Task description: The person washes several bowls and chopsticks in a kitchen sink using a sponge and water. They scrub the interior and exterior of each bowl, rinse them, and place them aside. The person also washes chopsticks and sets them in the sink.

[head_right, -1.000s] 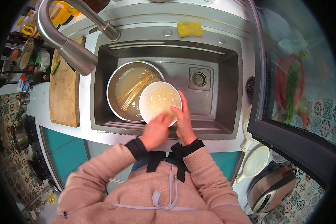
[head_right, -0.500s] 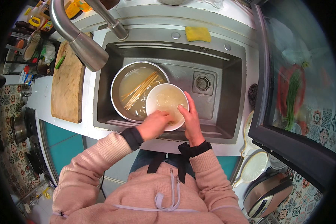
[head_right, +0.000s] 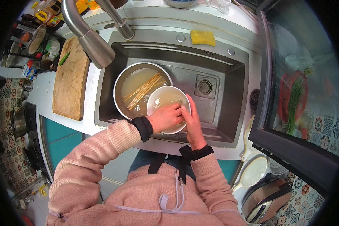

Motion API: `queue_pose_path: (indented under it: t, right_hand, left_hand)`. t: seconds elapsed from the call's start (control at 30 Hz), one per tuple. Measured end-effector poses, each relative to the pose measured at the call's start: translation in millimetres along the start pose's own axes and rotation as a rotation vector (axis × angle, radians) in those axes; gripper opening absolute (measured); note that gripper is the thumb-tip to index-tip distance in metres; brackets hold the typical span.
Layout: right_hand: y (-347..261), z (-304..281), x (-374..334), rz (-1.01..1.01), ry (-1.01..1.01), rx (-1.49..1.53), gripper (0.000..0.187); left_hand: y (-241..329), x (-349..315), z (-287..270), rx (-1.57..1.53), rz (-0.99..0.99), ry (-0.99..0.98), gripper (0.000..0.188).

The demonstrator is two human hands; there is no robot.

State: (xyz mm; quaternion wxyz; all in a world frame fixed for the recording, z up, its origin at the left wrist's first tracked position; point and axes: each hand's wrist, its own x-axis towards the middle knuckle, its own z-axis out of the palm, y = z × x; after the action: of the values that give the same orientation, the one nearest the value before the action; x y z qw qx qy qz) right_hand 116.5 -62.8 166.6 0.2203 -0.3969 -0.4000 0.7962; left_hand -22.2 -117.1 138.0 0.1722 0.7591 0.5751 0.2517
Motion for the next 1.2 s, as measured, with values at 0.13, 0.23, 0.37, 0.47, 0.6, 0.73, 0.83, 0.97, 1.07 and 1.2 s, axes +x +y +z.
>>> queue_pose_path:
  t: [0.13, 0.23, 0.37, 0.47, 0.6, 0.73, 0.83, 0.97, 1.07, 1.2]
  right_hand:
    - [6.3, 3.1, -1.8, 0.043, 0.018, 0.073, 0.055]
    - [6.3, 5.0, -2.7, 0.056, 0.022, 0.059, 0.054]
    - [0.9, 10.0, -0.5, 0.055, -0.004, 0.041, 0.054]
    - [-3.2, 13.9, -1.3, 0.067, 0.006, 0.057, 0.053]
    - [-5.2, 16.4, 0.6, 0.006, -0.023, 0.033, 0.052]
    - [-0.9, 12.8, 7.3, 0.005, -0.025, -0.007, 0.053]
    - [2.9, 5.9, 12.2, 0.032, 0.005, 0.046, 0.053]
    - [-0.2, -9.4, 14.6, 0.030, 0.028, 0.090, 0.053]
    - [-4.7, -15.7, 12.3, -0.028, 0.009, 0.054, 0.053]
    - [-10.1, -17.8, 11.4, -0.031, 0.024, 0.041, 0.050]
  left_hand:
    - [-10.7, 9.8, -13.7, 0.192, -0.027, -0.022, 0.017]
    - [-12.3, 1.6, -21.8, 0.423, -0.071, -0.042, 0.017]
    - [-4.8, -11.9, -21.4, 0.427, -0.401, -0.151, 0.020]
    - [-3.7, -8.9, -17.9, 0.190, -0.669, -0.177, 0.027]
    - [-7.6, 5.9, -16.6, -0.178, -0.687, 0.211, 0.017]
    - [0.0, 14.1, -8.7, -0.297, -0.566, 0.211, 0.013]
    - [8.6, 11.5, -2.8, -0.366, -0.492, 0.032, 0.016]
    - [13.1, -0.5, -9.3, -0.424, -0.382, -0.166, 0.017]
    - [0.6, -11.8, -29.4, -0.154, -0.210, -0.347, 0.011]
    - [-7.3, -18.3, -41.3, 0.350, -0.017, -0.221, 0.013]
